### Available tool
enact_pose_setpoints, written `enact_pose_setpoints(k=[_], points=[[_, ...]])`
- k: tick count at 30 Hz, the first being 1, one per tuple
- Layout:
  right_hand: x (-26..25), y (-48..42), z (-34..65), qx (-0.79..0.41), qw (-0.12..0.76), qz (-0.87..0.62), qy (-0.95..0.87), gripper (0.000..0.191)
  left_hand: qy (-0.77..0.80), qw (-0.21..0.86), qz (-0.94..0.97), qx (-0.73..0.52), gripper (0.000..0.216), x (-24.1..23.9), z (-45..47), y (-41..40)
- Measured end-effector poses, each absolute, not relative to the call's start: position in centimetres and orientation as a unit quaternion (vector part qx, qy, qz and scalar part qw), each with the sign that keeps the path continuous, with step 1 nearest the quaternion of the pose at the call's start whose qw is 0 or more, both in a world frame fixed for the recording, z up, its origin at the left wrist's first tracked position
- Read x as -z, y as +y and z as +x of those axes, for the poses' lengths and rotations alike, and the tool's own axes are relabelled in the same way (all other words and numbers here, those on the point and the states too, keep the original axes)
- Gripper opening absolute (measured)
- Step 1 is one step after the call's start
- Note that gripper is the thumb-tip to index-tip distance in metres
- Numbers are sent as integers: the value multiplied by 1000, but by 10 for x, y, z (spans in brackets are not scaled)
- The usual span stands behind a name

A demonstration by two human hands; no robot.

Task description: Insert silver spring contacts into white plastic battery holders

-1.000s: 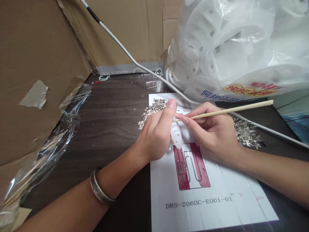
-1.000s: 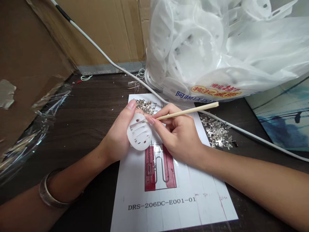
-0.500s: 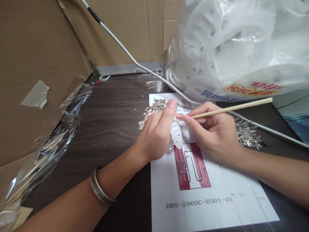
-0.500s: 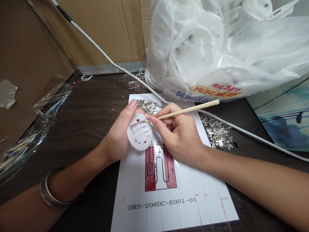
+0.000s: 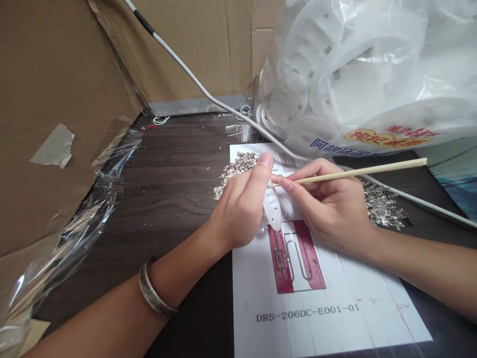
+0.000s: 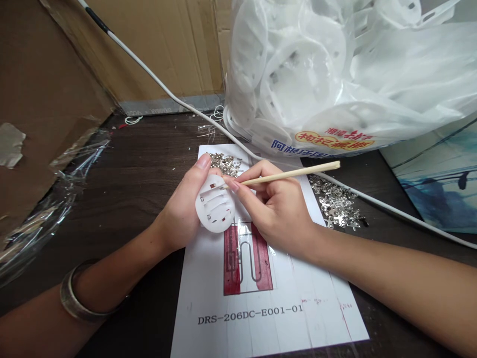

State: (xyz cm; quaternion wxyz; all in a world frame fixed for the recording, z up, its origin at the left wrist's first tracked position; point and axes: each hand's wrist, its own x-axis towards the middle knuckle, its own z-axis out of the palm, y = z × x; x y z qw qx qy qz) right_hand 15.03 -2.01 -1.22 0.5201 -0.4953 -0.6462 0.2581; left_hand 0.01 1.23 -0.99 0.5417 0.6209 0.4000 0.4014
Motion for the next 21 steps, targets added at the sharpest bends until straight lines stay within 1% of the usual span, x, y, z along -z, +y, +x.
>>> enact_pose_setpoints(k=[7, 21], points=[[12, -19, 150, -269, 522, -484, -650, 14, 391, 565, 610, -395, 58, 12, 0, 13], [13, -20, 151, -275, 513, -499, -642, 16, 406, 537, 633, -383, 57, 9, -1, 11]])
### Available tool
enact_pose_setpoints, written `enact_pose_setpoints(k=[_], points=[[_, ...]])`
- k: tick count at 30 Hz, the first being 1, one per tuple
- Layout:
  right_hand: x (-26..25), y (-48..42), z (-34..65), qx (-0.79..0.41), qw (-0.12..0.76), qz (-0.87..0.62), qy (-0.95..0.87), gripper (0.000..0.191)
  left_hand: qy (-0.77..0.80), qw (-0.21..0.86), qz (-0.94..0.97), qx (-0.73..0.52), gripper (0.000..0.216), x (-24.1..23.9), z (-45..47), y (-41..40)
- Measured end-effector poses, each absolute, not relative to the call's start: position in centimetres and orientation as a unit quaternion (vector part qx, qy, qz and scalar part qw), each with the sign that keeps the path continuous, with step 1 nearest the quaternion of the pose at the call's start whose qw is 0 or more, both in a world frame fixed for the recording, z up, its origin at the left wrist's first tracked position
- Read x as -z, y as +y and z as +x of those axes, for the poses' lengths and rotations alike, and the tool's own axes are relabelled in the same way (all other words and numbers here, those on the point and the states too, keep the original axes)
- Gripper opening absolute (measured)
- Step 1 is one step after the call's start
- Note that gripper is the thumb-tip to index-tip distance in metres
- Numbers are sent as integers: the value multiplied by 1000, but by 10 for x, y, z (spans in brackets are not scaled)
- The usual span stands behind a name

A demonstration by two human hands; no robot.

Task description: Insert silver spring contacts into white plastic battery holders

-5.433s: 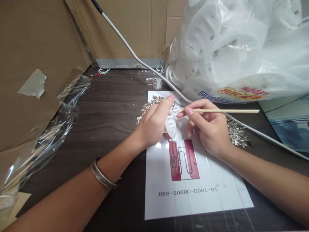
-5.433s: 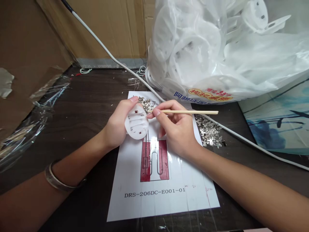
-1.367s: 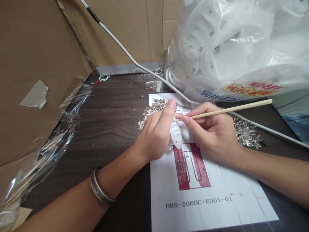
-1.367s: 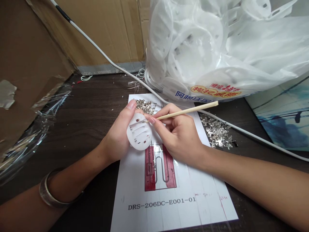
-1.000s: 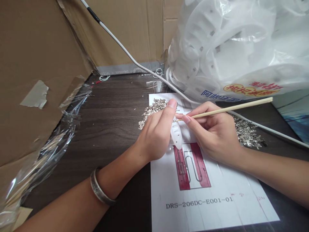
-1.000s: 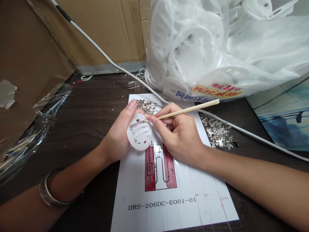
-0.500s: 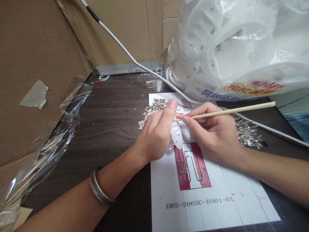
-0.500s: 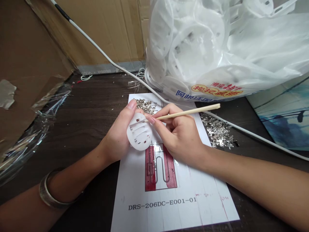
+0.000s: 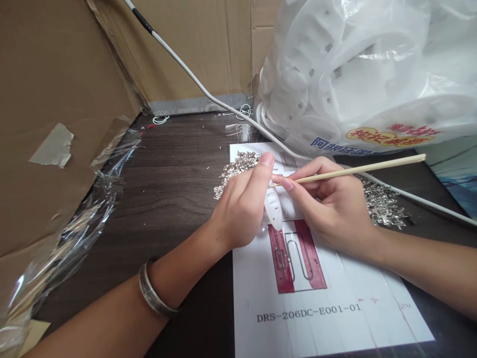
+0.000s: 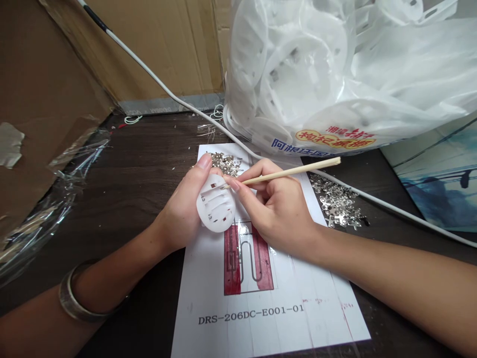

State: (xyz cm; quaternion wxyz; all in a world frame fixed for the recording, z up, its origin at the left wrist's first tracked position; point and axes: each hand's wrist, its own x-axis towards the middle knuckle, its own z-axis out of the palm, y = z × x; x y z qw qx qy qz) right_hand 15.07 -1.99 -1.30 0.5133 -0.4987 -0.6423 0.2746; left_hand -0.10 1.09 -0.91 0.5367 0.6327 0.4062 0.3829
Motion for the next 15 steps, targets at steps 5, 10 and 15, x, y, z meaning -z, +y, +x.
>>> enact_pose_setpoints(k=[5, 10, 15], points=[[12, -21, 151, -277, 513, -506, -635, 18, 412, 543, 631, -371, 61, 11, -3, 11], [12, -21, 150, -279, 516, -504, -634, 16, 409, 549, 625, -375, 60, 11, -2, 11], [12, -20, 149, -279, 529, -501, -625, 15, 411, 547, 625, -374, 60, 9, -2, 11]])
